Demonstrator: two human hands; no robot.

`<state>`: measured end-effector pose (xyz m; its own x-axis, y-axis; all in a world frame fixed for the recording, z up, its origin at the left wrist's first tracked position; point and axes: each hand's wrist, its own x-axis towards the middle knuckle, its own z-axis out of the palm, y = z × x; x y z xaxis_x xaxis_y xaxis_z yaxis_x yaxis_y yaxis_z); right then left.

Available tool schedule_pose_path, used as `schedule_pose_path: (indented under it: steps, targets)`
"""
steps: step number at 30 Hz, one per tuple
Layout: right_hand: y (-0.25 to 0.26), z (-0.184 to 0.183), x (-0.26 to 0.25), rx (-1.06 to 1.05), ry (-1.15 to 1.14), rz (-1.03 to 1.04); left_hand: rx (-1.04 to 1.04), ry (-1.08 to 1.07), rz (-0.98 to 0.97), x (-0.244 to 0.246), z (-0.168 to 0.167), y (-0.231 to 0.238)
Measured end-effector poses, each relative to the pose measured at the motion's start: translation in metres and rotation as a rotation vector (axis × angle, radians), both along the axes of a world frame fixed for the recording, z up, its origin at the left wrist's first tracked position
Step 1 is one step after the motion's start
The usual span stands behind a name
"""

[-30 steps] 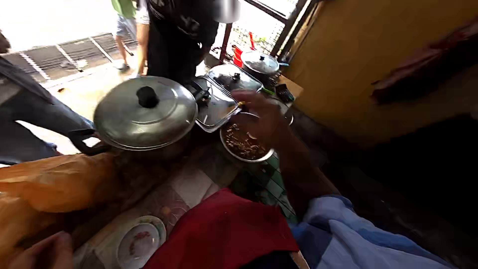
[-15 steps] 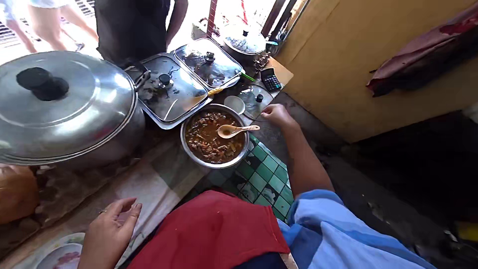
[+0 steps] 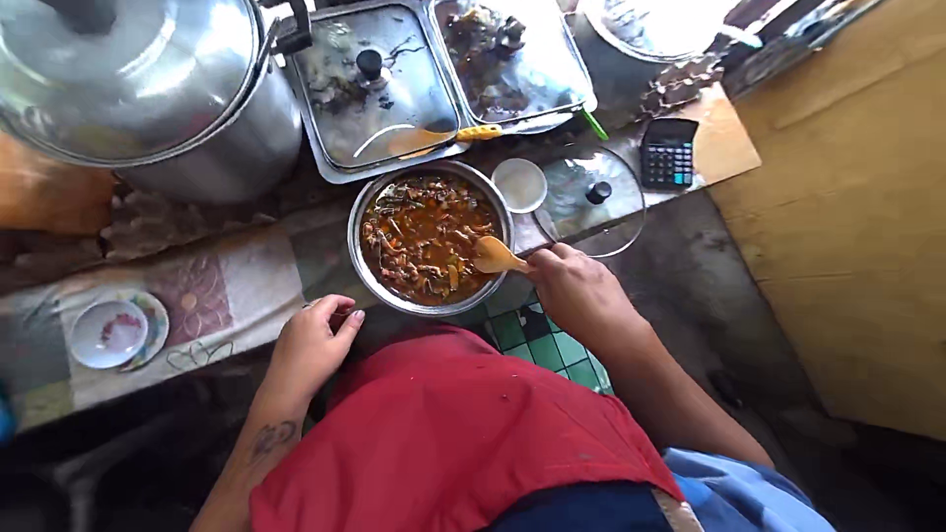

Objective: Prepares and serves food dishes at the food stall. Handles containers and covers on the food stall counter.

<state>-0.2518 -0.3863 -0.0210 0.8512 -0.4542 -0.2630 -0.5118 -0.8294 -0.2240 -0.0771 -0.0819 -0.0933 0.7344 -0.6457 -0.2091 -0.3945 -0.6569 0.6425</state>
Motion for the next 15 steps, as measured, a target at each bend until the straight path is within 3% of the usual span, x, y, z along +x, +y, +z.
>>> schedule_pose_path:
  steps: [3,6,12,15]
  targets:
    - [0.013,0.006,0.004,-0.007,0.171,0.039,0.015,0.021,0.026,-0.02,-0.004,-0.011]
    - [0.016,-0.013,0.016,0.11,0.229,0.036,0.009,0.01,0.057,-0.034,-0.003,-0.016]
    - [0.021,-0.053,0.013,0.307,-0.002,-0.001,-0.004,-0.075,0.112,-0.044,0.006,-0.009]
    - [-0.023,-0.064,0.005,0.237,-0.223,-0.014,0.012,-0.093,0.141,-0.049,0.008,-0.002]
